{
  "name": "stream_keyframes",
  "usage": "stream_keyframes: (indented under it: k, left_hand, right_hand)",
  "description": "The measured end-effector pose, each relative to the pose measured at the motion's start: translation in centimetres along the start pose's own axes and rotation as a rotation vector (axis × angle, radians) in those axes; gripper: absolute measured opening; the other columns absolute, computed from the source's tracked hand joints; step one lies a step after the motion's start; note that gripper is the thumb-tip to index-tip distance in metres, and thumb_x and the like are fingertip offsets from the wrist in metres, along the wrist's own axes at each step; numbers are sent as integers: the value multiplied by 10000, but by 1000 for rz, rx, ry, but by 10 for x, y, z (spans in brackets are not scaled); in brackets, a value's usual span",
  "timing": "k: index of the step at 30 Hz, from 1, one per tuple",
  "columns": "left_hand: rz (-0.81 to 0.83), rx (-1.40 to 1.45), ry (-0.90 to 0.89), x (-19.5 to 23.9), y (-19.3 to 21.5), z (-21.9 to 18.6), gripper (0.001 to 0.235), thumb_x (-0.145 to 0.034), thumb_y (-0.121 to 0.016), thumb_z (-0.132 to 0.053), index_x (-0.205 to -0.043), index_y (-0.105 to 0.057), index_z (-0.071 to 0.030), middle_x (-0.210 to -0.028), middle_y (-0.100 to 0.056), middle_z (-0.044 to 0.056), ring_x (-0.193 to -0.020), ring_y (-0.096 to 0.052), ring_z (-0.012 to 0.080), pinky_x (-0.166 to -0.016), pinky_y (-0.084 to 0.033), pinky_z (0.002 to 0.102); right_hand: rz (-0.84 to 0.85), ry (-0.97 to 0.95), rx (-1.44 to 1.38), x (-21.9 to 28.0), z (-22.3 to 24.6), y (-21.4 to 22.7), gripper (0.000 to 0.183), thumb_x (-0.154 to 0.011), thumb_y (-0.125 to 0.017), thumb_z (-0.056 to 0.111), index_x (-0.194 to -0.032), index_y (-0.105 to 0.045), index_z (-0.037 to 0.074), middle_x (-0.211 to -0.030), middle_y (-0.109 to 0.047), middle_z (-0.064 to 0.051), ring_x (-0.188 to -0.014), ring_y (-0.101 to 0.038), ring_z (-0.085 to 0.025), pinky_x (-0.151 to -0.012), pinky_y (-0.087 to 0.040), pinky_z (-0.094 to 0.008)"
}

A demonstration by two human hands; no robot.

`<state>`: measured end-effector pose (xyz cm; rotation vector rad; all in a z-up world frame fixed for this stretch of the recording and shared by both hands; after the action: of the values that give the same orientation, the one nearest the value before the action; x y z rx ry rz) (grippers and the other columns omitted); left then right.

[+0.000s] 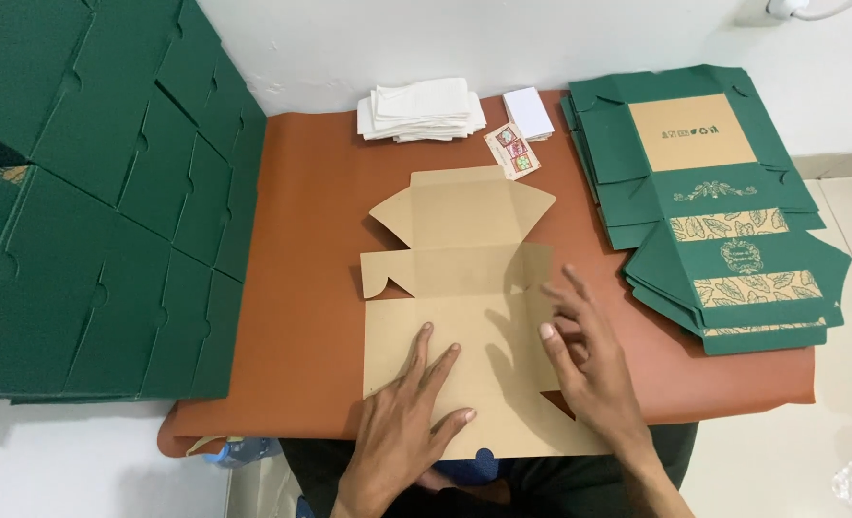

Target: The person assembles a flat-packed cardboard box by folding the flaps and securing them with green tape. They then place a small white packet inside the box and close the lid.

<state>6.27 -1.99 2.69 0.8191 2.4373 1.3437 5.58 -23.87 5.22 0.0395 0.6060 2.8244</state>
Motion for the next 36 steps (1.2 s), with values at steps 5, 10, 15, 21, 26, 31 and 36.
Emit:
stream_keyframes:
  k: [5,10,15,21,26,31,36]
  left_hand:
    - [-9,-34,-16,0,0,0,728,-1014,-655,-513,-1604,-405,-168,-1765,-216,194,-1190,-695,376,-712,-629,521]
    - [64,-13,51,-1,-3,2,740,-1014,-656,-512,-1625,-375,-201,-1789,-170,147,-1265,-655,376,-789,-620,559]
    - [0,5,6,-2,4,0,733,-1001,-659,-508,-1595,-390,-173,-1756,-247,167,-1001,-743,407,-652,-615,537]
    - [-46,69,-78,-3,2,0,820,-1024,-667,-430,-1686,-264,-163,-1735,-395,91,-1560,-431,250,-1022,-533,436]
    - [-205,-2,-217,-6,9,-23,428,-1089,-575,-316,-1446,-633,-88,-1585,-589,98,-1129,-716,281,-850,-590,438]
    - [-108,-55,-165,-11,-4,-23,425,-1094,-533,-290,-1466,-649,-118,-1606,-555,64,-987,-659,244,-804,-573,421]
    - [-128,-41,-167,-12,-1,-23,412,-1064,-597,-273,-1441,-675,-126,-1600,-552,47,-829,-652,254,-708,-583,435]
  right_hand:
    - [72,-151,166,-20,-6,20,596,-1023,-436,459,-1533,-565,179,-1634,-479,-98,-1422,-522,-229,-1094,-448,-429]
    - [178,-302,60,-36,-28,20,753,-1005,-343,565,-1627,-445,151,-1728,-430,-7,-1633,-331,-148,-1286,-238,-344]
    - [260,-236,-119,-26,-21,2,836,-984,-340,513,-1759,-144,268,-1051,-812,-207,-921,-780,-272,-794,-620,-385]
    - [311,390,502,3,-1,-32,400,-1046,-597,274,-1425,-673,172,-1307,-747,-85,-1186,-677,-293,-989,-533,-440]
    - [299,475,638,4,-7,-36,427,-1029,-626,308,-1417,-664,135,-1471,-617,-79,-1328,-575,-294,-1107,-444,-491]
    - [296,487,826,-4,-26,-26,854,-983,-579,630,-1657,-395,138,-1710,-433,-37,-1575,-377,-235,-1259,-298,-452]
    - [540,521,806,4,-26,-30,921,-1026,-584,604,-1696,-237,76,-1790,-186,-122,-1656,-112,-269,-1309,-106,-442]
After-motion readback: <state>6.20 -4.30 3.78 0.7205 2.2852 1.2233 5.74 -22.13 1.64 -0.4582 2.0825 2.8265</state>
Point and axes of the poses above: each hand's wrist, its own x-axis away from the middle knuckle, its own y-axis out of the back of the hand, z = x × y, the point moved 9 cm from there along -x, towards the middle knuckle
